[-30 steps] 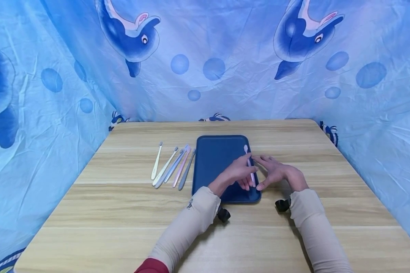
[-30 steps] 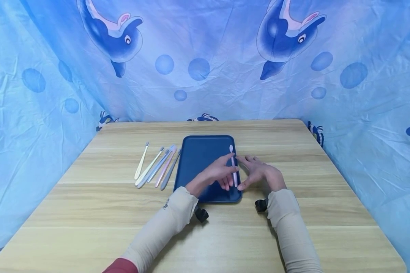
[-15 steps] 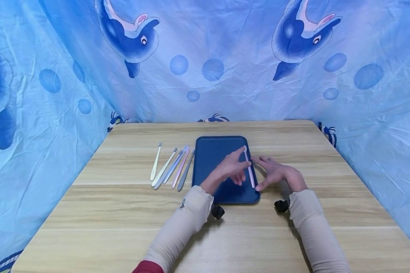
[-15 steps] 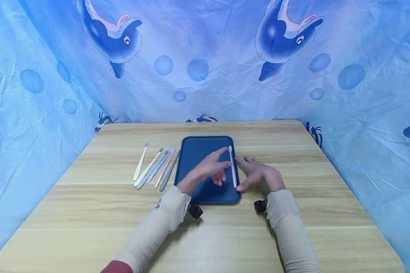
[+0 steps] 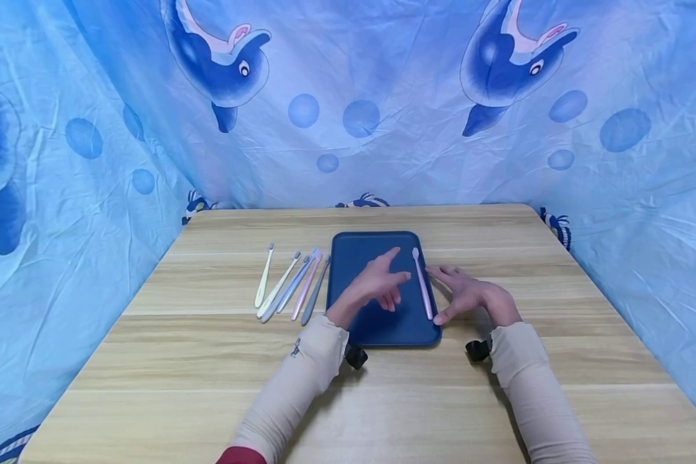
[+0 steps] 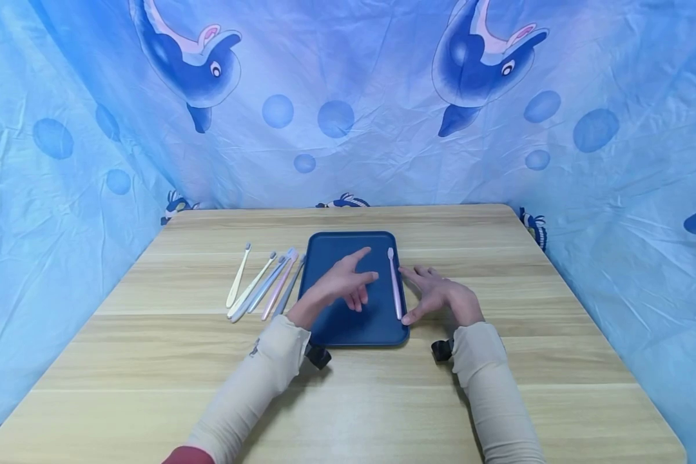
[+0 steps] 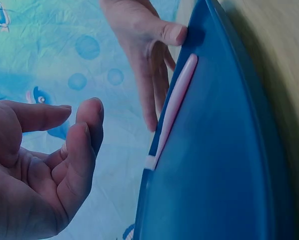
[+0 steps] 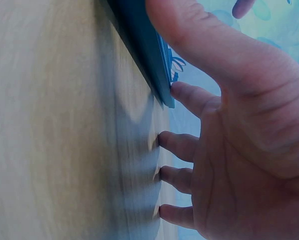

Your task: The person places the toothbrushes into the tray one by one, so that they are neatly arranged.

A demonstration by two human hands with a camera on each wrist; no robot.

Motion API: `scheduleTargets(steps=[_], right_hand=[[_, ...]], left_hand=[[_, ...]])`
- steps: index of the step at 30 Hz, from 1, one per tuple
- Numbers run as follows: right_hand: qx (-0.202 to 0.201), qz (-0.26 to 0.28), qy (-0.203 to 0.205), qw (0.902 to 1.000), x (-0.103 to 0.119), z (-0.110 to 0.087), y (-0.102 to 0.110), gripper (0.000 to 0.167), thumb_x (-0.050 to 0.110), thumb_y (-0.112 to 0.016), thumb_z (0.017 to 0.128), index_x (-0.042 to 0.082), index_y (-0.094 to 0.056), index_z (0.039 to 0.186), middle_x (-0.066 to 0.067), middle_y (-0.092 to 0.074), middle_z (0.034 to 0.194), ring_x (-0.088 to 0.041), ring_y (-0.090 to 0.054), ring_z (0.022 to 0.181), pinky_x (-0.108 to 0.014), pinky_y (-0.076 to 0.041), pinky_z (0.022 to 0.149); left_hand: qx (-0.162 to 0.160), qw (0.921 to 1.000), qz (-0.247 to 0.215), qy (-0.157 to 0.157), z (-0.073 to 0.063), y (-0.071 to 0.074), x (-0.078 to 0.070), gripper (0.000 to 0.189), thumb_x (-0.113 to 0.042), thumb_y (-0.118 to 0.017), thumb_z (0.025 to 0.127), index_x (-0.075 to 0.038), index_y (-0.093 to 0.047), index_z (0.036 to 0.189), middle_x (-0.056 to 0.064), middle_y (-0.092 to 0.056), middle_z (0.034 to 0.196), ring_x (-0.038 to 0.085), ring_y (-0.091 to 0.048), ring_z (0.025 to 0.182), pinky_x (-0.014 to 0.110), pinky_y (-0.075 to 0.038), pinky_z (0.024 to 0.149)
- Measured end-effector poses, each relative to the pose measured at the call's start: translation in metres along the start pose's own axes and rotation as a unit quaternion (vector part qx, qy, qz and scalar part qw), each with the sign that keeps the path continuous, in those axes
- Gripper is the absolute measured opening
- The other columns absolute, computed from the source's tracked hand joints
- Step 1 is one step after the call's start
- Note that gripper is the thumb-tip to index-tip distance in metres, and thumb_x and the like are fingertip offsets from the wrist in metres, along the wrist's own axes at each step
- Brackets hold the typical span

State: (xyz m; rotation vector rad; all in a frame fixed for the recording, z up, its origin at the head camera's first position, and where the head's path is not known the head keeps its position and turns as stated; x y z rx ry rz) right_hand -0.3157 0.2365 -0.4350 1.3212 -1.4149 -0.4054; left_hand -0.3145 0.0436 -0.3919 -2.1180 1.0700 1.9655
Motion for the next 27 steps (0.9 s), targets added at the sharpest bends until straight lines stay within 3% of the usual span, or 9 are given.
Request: scheduleTargets(steps=[15, 27], right_hand=[[0.001, 0.004, 0.009, 0.9999, -0.001, -0.003, -0.001, 0.128, 0.058, -0.085, 0.07, 0.011, -0.009, 0.162, -0.032, -0.001, 0.165, -0.06, 0.004, 0.149, -0.081, -0.014, 0.112], [-0.002, 0.004, 0.02, 0.9998, 0.003, -0.003, 0.0, 0.128, 0.057, -0.086, 0.07, 0.011, -0.01, 0.162, -0.032, -0.003, 0.165, -0.06, 0.002, 0.149, -0.081, -0.014, 0.112]], left_hand=[[-0.021, 0.9993, 0.001, 0.029, -0.007, 0.043, 0.03, 0.075, -0.027, -0.057, 0.102, -0.018, -0.013, 0.163, 0.007, -0.063, 0.059, 0.017, -0.063, 0.045, 0.033, -0.059, 0.05], [-0.047, 0.9984, -0.002, 0.031, -0.014, 0.074, 0.048, 0.076, -0.027, -0.056, 0.103, -0.017, -0.01, 0.163, 0.005, -0.063, 0.058, 0.017, -0.063, 0.044, 0.032, -0.058, 0.048]])
Point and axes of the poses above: each hand's wrist, its own z-axis towards the middle knuckle, its own y-axis out of the back of the hand, x = y × z, the point moved 6 cm from there along z, towards the middle knuckle
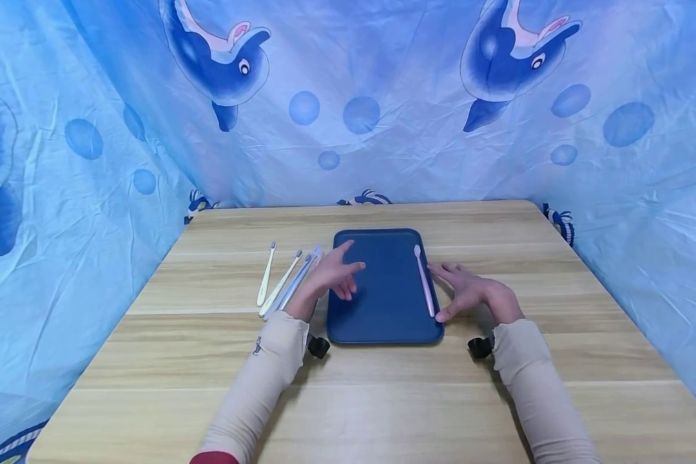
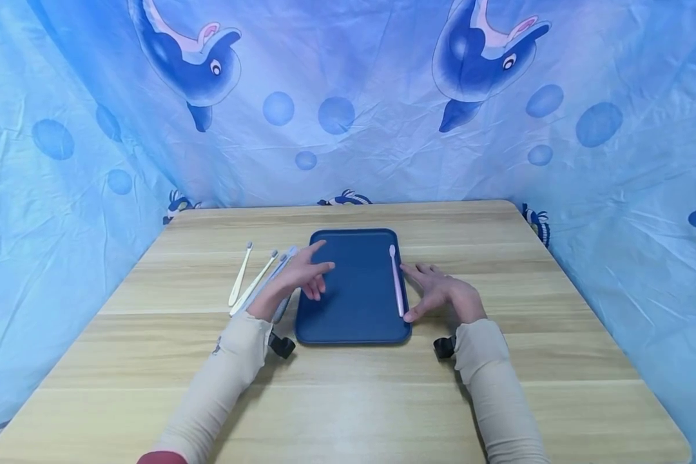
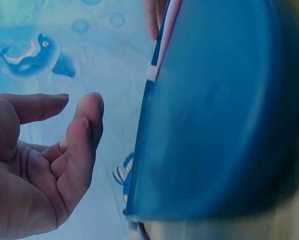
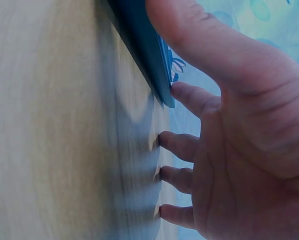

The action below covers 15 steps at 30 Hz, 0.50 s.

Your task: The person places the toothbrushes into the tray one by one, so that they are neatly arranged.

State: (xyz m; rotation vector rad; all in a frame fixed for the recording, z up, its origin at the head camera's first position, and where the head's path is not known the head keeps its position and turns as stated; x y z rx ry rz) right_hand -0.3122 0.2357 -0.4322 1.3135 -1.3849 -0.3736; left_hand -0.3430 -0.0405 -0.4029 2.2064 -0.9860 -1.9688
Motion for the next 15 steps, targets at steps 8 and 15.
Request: scheduleTargets(steps=[8, 15], right_hand=[[0.0, -0.004, -0.001, 1.0, -0.001, -0.001, 0.002, 0.127, 0.056, -0.086, 0.07, 0.011, -0.01, 0.162, -0.03, -0.003, 0.165, -0.059, 0.001, 0.15, -0.081, -0.015, 0.112], [0.004, -0.003, 0.002, 1.0, 0.0, -0.004, 0.004, 0.127, 0.056, -0.085, 0.071, 0.01, -0.009, 0.162, -0.033, -0.001, 0.164, -0.06, 0.003, 0.149, -0.081, -0.014, 0.112]], left_hand=[[-0.009, 0.9999, -0.008, 0.007, -0.005, 0.022, 0.011, 0.077, -0.026, -0.053, 0.104, -0.015, -0.004, 0.163, 0.004, -0.062, 0.055, 0.016, -0.062, 0.043, 0.036, -0.058, 0.049], [-0.032, 0.9993, -0.008, 0.017, -0.01, 0.04, 0.021, 0.078, -0.025, -0.054, 0.103, -0.016, -0.005, 0.163, 0.004, -0.062, 0.055, 0.016, -0.062, 0.043, 0.033, -0.057, 0.047]])
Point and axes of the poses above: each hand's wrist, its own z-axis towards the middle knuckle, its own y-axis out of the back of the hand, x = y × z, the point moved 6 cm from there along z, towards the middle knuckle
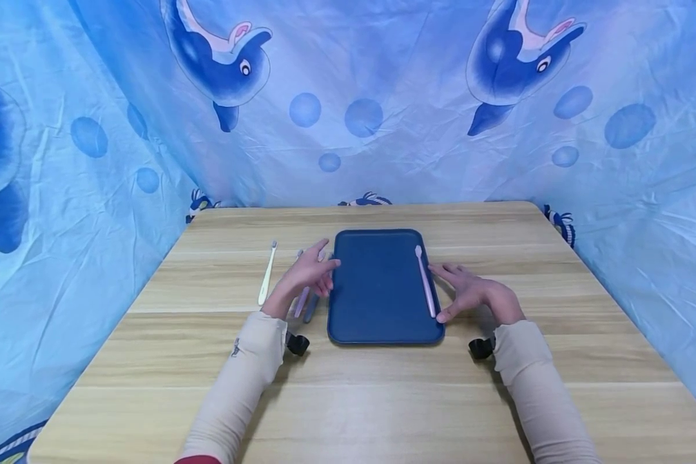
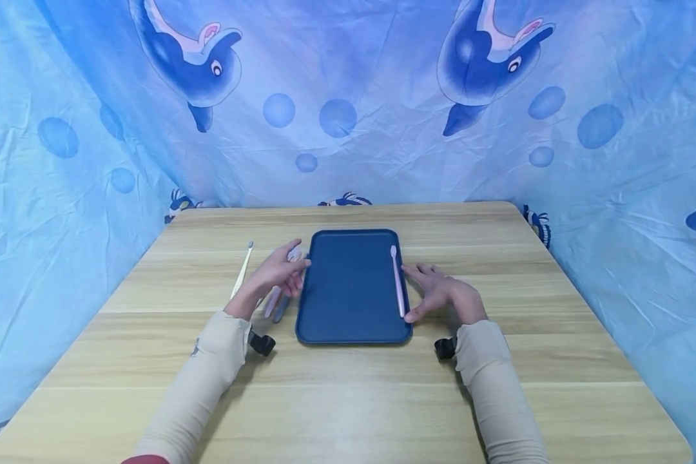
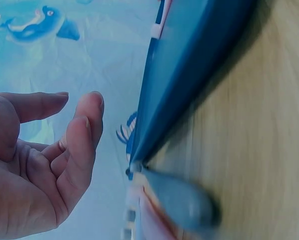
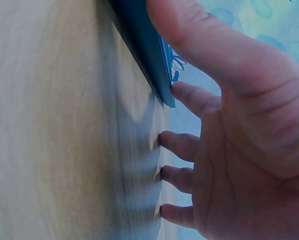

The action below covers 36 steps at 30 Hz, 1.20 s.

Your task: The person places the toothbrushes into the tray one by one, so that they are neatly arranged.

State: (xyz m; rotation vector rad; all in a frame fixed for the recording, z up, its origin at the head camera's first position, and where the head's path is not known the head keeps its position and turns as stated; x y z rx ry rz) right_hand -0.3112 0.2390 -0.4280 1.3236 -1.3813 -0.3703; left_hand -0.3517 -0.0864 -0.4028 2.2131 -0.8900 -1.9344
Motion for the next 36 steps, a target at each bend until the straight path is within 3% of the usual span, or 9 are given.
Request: scheduleTargets(steps=[8, 21, 36], right_hand=[[-0.002, 0.006, -0.001, 1.0, -0.001, -0.002, 0.003, 0.128, 0.057, -0.086, 0.07, 0.011, -0.01, 0.162, -0.031, -0.002, 0.165, -0.059, 0.001, 0.149, -0.081, -0.015, 0.112], [0.001, 0.007, 0.008, 0.9999, -0.001, 0.001, 0.001, 0.128, 0.058, -0.085, 0.07, 0.009, -0.01, 0.162, -0.031, -0.002, 0.165, -0.059, 0.001, 0.149, -0.08, -0.015, 0.112], [-0.004, 0.009, -0.003, 1.0, -0.001, -0.001, -0.005, 0.127, 0.057, -0.085, 0.07, 0.011, -0.01, 0.162, -0.031, -0.002, 0.165, -0.058, 0.001, 0.15, -0.081, -0.015, 0.112]], left_hand=[[-0.009, 0.9997, -0.019, 0.013, -0.004, 0.022, 0.009, 0.079, -0.023, -0.053, 0.103, -0.016, -0.002, 0.163, 0.004, -0.062, 0.055, 0.015, -0.061, 0.042, 0.032, -0.057, 0.047], [-0.036, 0.9985, -0.024, 0.033, -0.013, 0.062, 0.038, 0.079, -0.023, -0.051, 0.104, -0.011, 0.002, 0.162, 0.001, -0.061, 0.055, 0.013, -0.059, 0.042, 0.03, -0.057, 0.047], [-0.047, 0.9973, -0.025, 0.051, -0.028, 0.088, 0.063, 0.08, -0.025, -0.05, 0.105, -0.016, 0.005, 0.163, 0.002, -0.064, 0.056, 0.012, -0.061, 0.044, 0.029, -0.057, 0.048]])
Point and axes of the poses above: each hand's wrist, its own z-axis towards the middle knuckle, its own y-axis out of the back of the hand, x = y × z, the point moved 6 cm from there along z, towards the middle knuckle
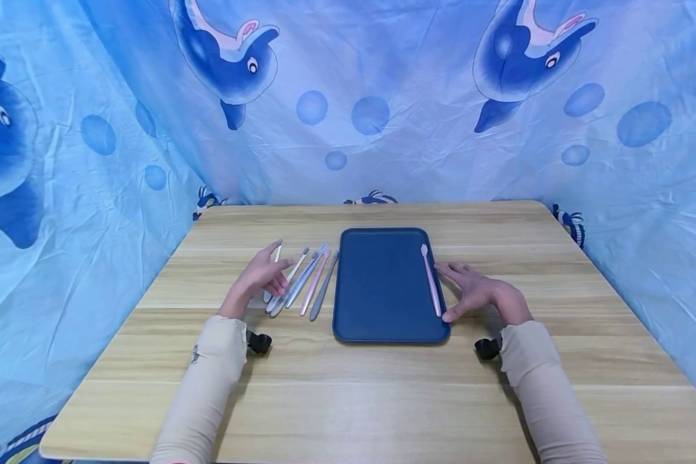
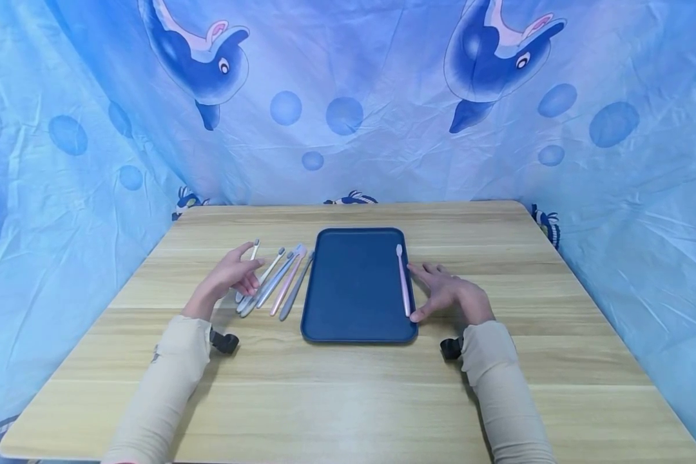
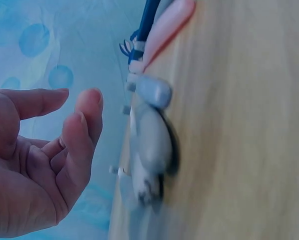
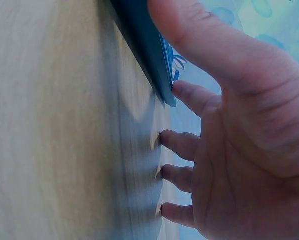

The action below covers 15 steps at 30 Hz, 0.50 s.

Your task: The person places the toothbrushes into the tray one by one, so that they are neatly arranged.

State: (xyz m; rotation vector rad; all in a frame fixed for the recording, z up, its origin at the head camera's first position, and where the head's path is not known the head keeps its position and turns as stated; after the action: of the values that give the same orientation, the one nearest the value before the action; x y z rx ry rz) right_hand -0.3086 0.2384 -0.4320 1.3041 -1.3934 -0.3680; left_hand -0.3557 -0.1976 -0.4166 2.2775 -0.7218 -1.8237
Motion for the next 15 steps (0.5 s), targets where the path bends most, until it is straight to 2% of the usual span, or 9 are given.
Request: scheduleTargets(steps=[5, 15], right_hand=[[-0.002, -0.001, -0.004, 1.0, 0.0, 0.0, -0.001, 0.127, 0.056, -0.086, 0.07, 0.012, -0.01, 0.162, -0.029, -0.003, 0.165, -0.058, 0.001, 0.15, -0.081, -0.014, 0.112], [-0.005, -0.003, 0.0, 1.0, -0.003, 0.001, -0.004, 0.128, 0.056, -0.086, 0.07, 0.012, -0.01, 0.162, -0.029, -0.002, 0.165, -0.057, 0.002, 0.15, -0.081, -0.014, 0.112]], left_hand=[[-0.003, 1.0, 0.0, 0.009, -0.005, 0.006, 0.009, 0.081, -0.024, -0.049, 0.105, -0.013, 0.008, 0.162, 0.002, -0.063, 0.057, 0.011, -0.06, 0.044, 0.028, -0.056, 0.047], [-0.006, 0.9999, 0.013, 0.008, -0.014, 0.012, 0.02, 0.082, -0.027, -0.049, 0.105, -0.009, 0.009, 0.161, -0.001, -0.061, 0.055, 0.009, -0.058, 0.042, 0.024, -0.052, 0.044]])
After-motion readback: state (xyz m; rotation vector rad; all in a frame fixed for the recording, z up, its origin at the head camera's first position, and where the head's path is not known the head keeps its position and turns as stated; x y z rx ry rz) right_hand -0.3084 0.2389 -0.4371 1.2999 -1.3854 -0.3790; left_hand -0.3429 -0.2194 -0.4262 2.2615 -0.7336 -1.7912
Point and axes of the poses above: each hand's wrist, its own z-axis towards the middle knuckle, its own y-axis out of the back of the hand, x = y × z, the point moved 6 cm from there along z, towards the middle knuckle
